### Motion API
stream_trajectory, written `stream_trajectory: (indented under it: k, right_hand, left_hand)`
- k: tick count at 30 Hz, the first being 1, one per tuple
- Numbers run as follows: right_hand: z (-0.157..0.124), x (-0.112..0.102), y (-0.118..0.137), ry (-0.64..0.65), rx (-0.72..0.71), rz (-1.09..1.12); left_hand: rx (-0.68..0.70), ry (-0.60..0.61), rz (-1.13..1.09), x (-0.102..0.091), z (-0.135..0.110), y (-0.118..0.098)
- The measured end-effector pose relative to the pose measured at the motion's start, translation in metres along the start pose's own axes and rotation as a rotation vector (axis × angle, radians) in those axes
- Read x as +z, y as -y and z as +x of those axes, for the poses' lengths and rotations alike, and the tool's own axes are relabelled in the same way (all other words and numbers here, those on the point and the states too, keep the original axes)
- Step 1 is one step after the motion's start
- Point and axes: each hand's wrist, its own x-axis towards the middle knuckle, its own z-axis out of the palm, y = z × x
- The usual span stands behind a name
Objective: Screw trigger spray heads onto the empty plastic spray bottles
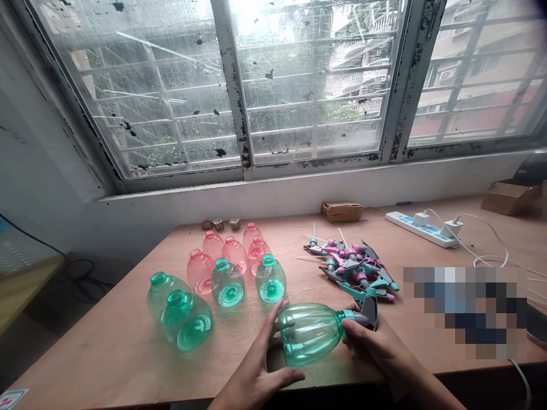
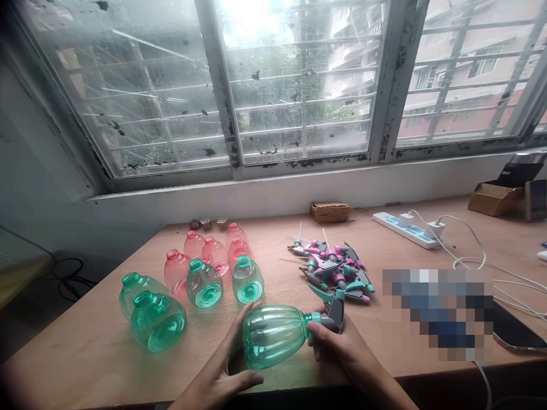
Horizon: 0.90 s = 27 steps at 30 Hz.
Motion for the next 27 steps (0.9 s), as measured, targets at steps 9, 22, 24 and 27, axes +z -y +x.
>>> stream_trajectory:
  k: [9,22,24,27]
  right_hand:
    - [0.0006,-0.0019,0.0001,0.002,-0.013,-0.018]
    - [0.0017,-0.002,0.0003,0.003,-0.017,0.017]
    - [0.0021,-0.0024,-0.0007,-0.003,-0.01,0.024]
    - [0.0021,-0.0025,-0.0019,0.005,-0.001,0.023]
  left_hand:
    - [0.026,0.02,0.046,-0.0004,-0.0038,0.0007]
    - [0.026,0.026,0.026,0.0002,-0.0005,0.0025]
    - [0.042,0.033,0.045,0.0003,-0.0009,0.0042]
    - [0.04,0.024,0.11,-0.0005,-0.0034,0.005]
